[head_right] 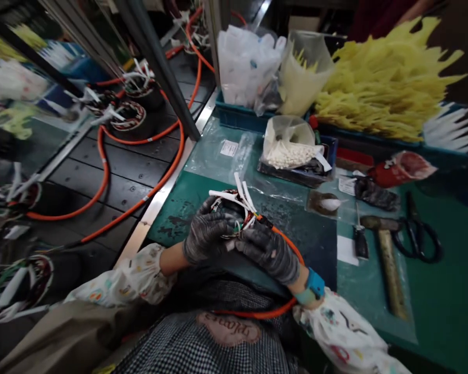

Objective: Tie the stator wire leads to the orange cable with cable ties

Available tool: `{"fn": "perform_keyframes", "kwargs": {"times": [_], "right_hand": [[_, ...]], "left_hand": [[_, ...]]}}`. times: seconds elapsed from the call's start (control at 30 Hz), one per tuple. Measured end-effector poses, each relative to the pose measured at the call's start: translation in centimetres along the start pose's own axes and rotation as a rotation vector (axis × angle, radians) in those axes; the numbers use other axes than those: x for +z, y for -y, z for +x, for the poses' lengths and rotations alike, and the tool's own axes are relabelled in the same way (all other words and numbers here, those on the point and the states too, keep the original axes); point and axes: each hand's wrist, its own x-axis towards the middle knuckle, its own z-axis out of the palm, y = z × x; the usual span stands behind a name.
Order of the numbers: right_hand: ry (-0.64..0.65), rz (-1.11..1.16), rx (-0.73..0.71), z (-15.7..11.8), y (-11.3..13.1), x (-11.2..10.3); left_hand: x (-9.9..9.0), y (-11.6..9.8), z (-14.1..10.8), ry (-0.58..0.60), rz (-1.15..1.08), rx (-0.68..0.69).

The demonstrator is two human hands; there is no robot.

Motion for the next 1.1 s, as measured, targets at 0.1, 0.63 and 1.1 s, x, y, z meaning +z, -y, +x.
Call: {"fn": "perform_keyframes", "kwargs": {"times": [0.1,0.63,1.1], "right_hand": [[0.054,-0.093,-0.169,1.0,1.2,0.5],[-0.036,-0.343,0.344,8.4,-2.2,0.3],[-0.499,-0.526,0.241,11.1,-4.1,-6.0]], "left_hand": [[0.0,-0.2,0.2,0.008,-0.020,-0.028],[-6.3,1.8,0.2,0.448,0.489,0.332],[-6.7,2.2,-2.1,0.158,0.465,0.265]]}}
